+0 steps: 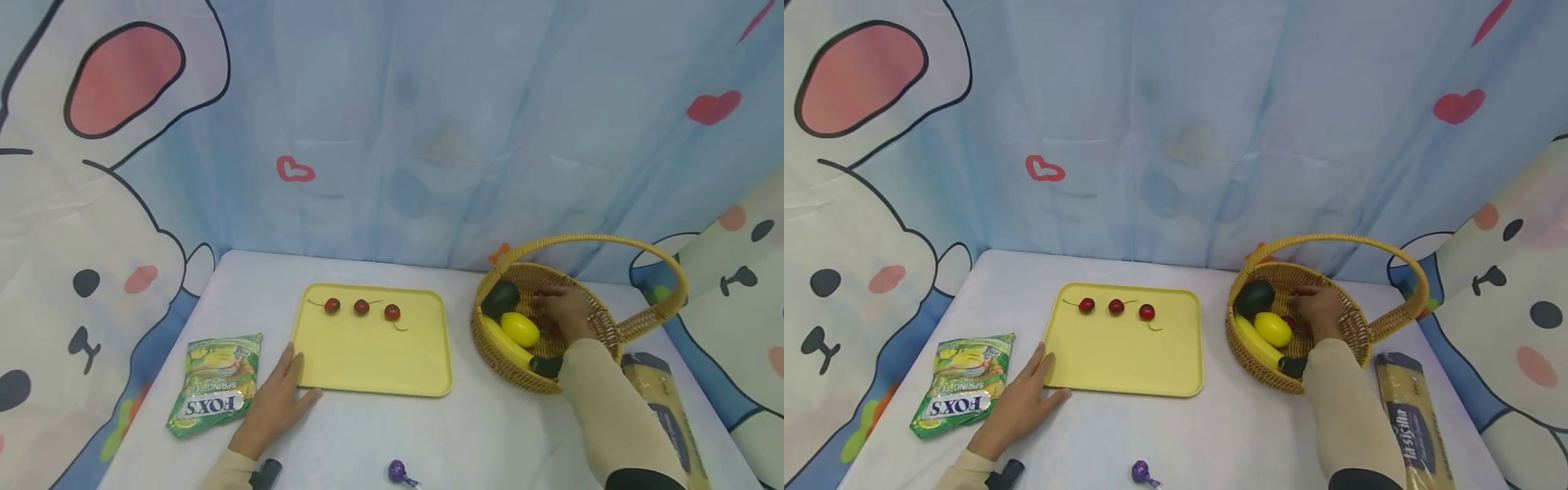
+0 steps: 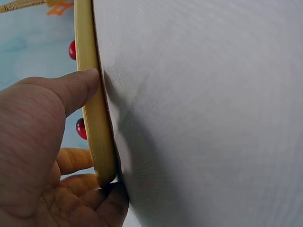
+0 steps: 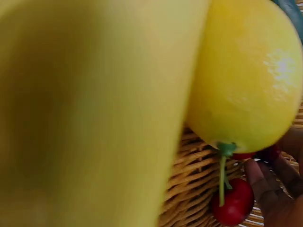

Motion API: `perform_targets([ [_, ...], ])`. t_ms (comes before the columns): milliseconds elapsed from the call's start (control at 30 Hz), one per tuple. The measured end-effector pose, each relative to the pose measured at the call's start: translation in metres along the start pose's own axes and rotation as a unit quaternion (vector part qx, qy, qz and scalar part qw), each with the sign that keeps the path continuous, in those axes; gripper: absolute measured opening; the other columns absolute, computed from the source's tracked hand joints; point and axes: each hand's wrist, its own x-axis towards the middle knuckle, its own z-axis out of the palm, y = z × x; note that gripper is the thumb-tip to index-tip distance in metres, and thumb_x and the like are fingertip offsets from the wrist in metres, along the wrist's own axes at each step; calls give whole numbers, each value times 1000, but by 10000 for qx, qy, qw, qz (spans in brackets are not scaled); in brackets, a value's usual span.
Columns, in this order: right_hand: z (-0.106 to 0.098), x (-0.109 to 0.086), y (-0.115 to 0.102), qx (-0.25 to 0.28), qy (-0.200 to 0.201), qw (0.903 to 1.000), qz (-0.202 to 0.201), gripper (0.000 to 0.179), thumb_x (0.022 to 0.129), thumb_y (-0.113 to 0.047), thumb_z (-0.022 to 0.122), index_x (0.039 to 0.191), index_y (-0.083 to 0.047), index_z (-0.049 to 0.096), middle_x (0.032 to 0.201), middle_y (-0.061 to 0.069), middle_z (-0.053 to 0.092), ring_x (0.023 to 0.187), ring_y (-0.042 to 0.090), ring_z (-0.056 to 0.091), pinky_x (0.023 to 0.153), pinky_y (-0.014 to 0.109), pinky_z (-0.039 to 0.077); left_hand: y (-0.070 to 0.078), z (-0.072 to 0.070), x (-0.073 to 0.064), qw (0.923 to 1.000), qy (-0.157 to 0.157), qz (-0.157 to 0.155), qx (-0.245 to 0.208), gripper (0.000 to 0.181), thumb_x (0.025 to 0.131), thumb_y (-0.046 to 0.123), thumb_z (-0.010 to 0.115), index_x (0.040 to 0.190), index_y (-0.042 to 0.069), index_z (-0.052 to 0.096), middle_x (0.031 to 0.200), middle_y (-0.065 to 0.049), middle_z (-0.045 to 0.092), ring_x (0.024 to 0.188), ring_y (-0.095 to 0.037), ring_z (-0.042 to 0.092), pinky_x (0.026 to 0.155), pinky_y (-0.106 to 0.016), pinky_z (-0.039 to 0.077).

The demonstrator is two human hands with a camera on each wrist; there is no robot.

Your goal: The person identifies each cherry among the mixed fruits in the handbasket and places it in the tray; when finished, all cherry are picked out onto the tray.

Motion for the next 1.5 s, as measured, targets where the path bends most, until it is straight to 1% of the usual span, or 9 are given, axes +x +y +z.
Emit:
perform_targets([
  [167, 4, -1, 5, -73, 328, 9994, -35, 43, 96, -20, 66, 131, 3, 61, 137, 27, 56, 126, 42, 49, 103, 53, 48, 0, 3, -1, 10000, 58, 75, 5, 77, 91, 36, 72, 147, -7, 41, 159, -28, 25, 139, -43, 41, 107, -51, 45],
  [433, -14, -7, 4, 516, 107, 9986, 4, 48, 95, -26, 66, 136, 0, 59, 148, 25, 46, 136, 42, 42, 106, 52, 46, -1, 5, -1, 10000, 19, 65, 53, 78, 91, 37, 72, 147, -7, 40, 159, -29, 25, 140, -43, 40, 109, -50, 44],
  [633, -34, -22, -22, 171, 212, 9989, -382, 43, 97, -28, 64, 131, -4, 64, 135, 23, 60, 99, 19, 63, 70, 23, 55, 0, 4, 0, 10000, 14, 35, 75, 78, 91, 37, 71, 147, -8, 39, 159, -29, 25, 139, -44, 41, 108, -51, 45],
  [733, -41, -34, -30, -8, 199, 9984, -536, 44, 97, -31, 63, 132, -4, 64, 129, 23, 64, 85, 10, 61, 62, 19, 51, 0, 4, 1, 9999, -7, 16, 104, 78, 91, 37, 71, 147, -8, 39, 159, -29, 24, 139, -43, 41, 108, -50, 45],
  [900, -47, -67, -40, -10, 33, 9948, -1021, 46, 98, -35, 63, 132, -4, 64, 129, 23, 64, 109, 29, 62, 74, 27, 54, 1, 2, 0, 9999, -3, 59, 134, 78, 91, 36, 72, 147, -8, 40, 159, -30, 25, 139, -44, 41, 108, -50, 45],
  [1033, -46, -103, -49, 181, -79, 9895, -1433, 47, 95, -37, 66, 130, -5, 66, 133, 21, 61, 95, 15, 64, 67, 21, 54, 0, -2, 0, 9998, 48, 122, 180, 78, 91, 35, 73, 146, -9, 40, 158, -30, 25, 139, -44, 41, 107, -51, 46],
  [1200, -25, -145, -63, 463, -24, 9744, -2201, 36, 90, -25, 75, 119, -3, 72, 126, 17, 63, 91, 1, 56, 65, 11, 52, -2, -1, 1, 9997, 80, 140, 204, 79, 90, 37, 72, 146, -9, 39, 158, -31, 24, 139, -45, 40, 107, -51, 45],
  [1367, 30, -175, -81, 875, -204, 9507, -2968, 24, 82, -7, 81, 105, -1, 77, 111, 15, 71, 98, 11, 61, 73, 9, 52, -3, 1, 1, 9998, 23, 46, 184, 80, 90, 38, 72, 147, -8, 39, 159, -30, 23, 140, -44, 39, 107, -51, 46],
  [1500, 84, -193, -101, 1569, -712, 9399, -2949, 24, 78, 1, 82, 101, -1, 78, 107, 15, 71, 100, 25, 66, 77, 19, 59, -2, 2, 2, 9999, 27, 28, 140, 80, 91, 38, 72, 147, -8, 38, 159, -30, 23, 140, -44, 39, 107, -51, 45],
])
